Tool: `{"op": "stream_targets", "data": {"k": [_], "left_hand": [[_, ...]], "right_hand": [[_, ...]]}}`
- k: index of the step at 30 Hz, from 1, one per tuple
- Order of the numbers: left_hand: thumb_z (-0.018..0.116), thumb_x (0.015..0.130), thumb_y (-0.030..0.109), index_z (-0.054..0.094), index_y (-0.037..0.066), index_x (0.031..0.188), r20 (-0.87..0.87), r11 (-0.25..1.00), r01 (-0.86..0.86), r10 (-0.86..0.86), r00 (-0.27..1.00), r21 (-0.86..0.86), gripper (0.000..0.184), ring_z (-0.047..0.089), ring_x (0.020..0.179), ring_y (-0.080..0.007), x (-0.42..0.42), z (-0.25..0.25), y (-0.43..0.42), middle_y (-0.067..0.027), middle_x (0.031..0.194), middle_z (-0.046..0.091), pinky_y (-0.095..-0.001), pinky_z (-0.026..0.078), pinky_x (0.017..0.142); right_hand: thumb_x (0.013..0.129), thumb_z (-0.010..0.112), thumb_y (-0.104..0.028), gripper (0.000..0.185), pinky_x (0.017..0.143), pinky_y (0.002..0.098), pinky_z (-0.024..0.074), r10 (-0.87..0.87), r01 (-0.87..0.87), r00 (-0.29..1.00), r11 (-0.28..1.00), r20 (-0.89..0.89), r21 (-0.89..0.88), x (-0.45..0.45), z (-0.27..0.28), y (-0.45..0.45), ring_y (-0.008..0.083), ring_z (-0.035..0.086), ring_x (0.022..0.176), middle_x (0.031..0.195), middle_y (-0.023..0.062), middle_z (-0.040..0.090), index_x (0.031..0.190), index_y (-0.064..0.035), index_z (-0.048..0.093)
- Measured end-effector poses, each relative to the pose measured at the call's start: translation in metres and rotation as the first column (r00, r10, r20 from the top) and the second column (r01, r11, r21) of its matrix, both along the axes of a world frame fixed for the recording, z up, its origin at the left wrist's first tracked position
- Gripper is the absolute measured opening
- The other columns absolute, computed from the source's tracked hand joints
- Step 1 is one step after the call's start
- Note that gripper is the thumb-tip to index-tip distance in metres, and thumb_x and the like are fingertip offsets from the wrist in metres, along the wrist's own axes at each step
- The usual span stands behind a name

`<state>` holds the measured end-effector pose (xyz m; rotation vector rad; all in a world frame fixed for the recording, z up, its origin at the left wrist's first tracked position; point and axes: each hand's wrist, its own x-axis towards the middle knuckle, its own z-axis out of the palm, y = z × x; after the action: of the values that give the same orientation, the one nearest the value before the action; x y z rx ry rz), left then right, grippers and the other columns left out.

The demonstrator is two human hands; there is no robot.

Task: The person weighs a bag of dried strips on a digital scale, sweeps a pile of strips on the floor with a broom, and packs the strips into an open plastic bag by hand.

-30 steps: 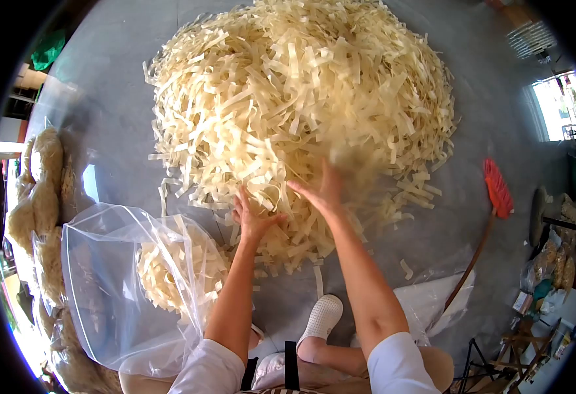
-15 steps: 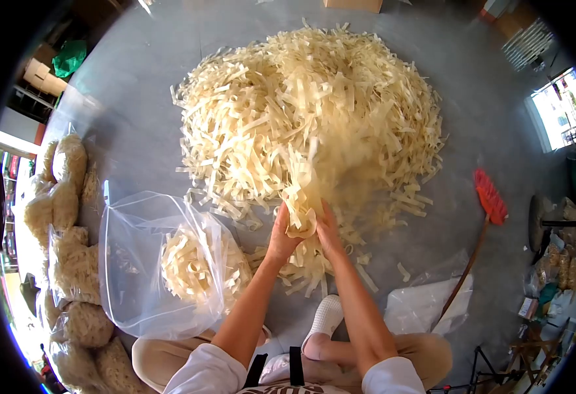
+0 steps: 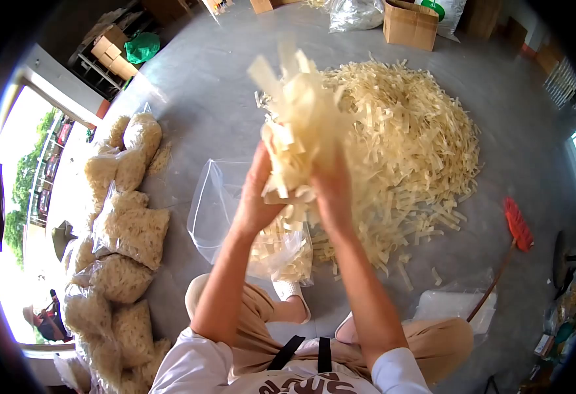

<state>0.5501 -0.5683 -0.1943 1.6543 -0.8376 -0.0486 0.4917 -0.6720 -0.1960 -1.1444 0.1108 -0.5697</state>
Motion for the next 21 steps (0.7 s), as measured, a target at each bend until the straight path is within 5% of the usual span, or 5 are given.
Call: {"op": "stream_targets", "data": {"k": [5,7,9,18,21], "left_hand": [[0.074,0.066,0.014,0.026,0.006,0.133,0.324,0.863,-0.112,-0.062,0.944,0.492,0.084,0.035,0.121,-0.0295,0.022,-0.005,0.111,-0.0159,0.129,0.037,-0.0377,0.03,0.101],[0.074,0.065,0.026,0.026,0.006,0.135,0.048,0.716,0.055,-0.122,0.991,0.696,0.087,0.026,0.127,-0.0332,0.013,-0.047,0.169,-0.0174,0.136,0.029,-0.0399,0.025,0.103],[0.073,0.066,0.025,0.027,0.006,0.135,-0.26,0.309,0.3,-0.164,0.952,0.903,0.085,0.027,0.127,-0.0334,-0.01,-0.038,0.195,-0.0173,0.138,0.028,-0.039,0.027,0.102],[0.066,0.071,0.018,0.055,0.006,0.112,0.097,0.637,-0.232,0.239,0.966,0.735,0.044,0.058,0.093,-0.032,0.006,-0.046,0.206,-0.0174,0.1,0.061,-0.0393,0.044,0.083],[0.068,0.07,0.022,0.054,0.003,0.111,0.659,0.314,-0.821,0.489,0.571,0.477,0.047,0.057,0.093,-0.0356,0.031,-0.098,0.23,-0.0158,0.088,0.063,-0.0451,0.043,0.085]], "right_hand": [[0.083,0.057,-0.031,0.065,0.1,0.0307,0.0288,0.115,-0.129,0.979,0.989,-0.166,-0.078,0.015,-0.052,0.074,0.0231,0.04,0.118,0.129,0.0171,0.04,0.132,0.001,0.029],[0.081,0.058,-0.029,0.064,0.098,0.0316,0.0316,0.391,-0.475,0.851,0.857,-0.352,-0.197,0.007,-0.109,0.081,0.025,0.04,0.119,0.129,0.0188,0.041,0.131,-0.0003,0.031],[0.079,0.059,-0.024,0.058,0.093,0.0329,0.0369,0.268,-0.715,0.648,0.536,-0.713,-0.449,-0.014,-0.139,0.085,0.0299,0.047,0.113,0.119,0.0234,0.049,0.128,-0.0006,0.037],[0.075,0.062,-0.014,0.042,0.083,0.0399,0.0432,0.088,-0.559,0.803,0.452,-0.589,-0.695,-0.031,-0.116,0.077,0.0367,0.054,0.095,0.101,0.0219,0.057,0.114,-0.004,0.049],[0.073,0.064,-0.011,0.038,0.079,0.0404,0.0436,-0.021,-0.512,0.822,0.41,-0.569,-0.755,-0.028,-0.119,0.079,0.0348,0.055,0.091,0.095,0.019,0.056,0.107,-0.0018,0.051]]}}
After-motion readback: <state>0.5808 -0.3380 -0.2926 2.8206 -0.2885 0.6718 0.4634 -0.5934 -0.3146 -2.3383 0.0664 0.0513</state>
